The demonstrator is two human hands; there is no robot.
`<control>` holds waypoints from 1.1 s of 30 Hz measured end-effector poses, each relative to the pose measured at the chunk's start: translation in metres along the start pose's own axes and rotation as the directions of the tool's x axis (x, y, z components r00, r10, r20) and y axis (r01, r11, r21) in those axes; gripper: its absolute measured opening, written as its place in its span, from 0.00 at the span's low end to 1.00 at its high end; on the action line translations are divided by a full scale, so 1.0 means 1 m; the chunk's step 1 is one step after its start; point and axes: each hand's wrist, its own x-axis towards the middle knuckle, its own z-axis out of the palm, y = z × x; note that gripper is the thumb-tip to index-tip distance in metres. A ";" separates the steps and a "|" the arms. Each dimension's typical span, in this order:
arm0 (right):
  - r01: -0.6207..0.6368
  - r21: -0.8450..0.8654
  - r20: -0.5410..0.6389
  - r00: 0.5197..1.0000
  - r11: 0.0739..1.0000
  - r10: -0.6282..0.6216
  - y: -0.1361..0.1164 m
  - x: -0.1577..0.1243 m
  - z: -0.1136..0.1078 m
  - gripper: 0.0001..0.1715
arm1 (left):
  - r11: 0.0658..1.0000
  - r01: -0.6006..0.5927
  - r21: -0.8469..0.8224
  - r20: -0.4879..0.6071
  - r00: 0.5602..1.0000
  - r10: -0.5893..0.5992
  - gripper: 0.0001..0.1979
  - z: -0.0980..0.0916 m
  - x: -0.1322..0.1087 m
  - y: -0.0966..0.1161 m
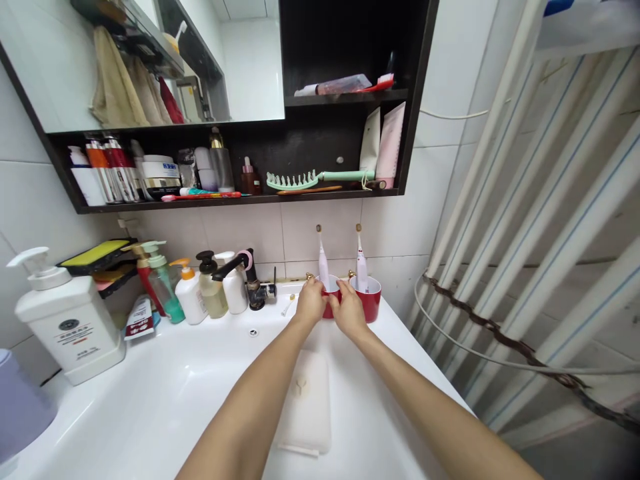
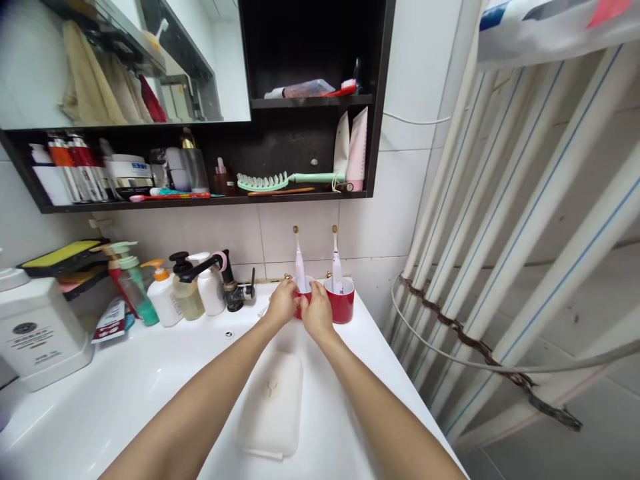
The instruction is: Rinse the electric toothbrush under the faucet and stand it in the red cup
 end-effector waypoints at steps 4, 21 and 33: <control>0.006 0.034 -0.021 1.000 0.999 -0.005 -0.005 -0.006 -0.005 0.23 | 0.999 0.019 -0.042 -0.009 1.000 -0.020 0.14 -0.006 -0.007 0.001; 0.102 0.768 0.031 0.980 0.632 -0.196 -0.144 -0.061 -0.069 0.40 | 0.217 -0.013 -0.976 -0.019 1.000 -0.025 0.41 -0.145 -0.093 0.098; -0.309 0.737 0.287 0.948 0.601 0.136 -0.122 -0.069 -0.058 0.29 | 0.204 0.394 -0.896 0.351 0.911 -0.216 0.30 -0.130 -0.111 0.069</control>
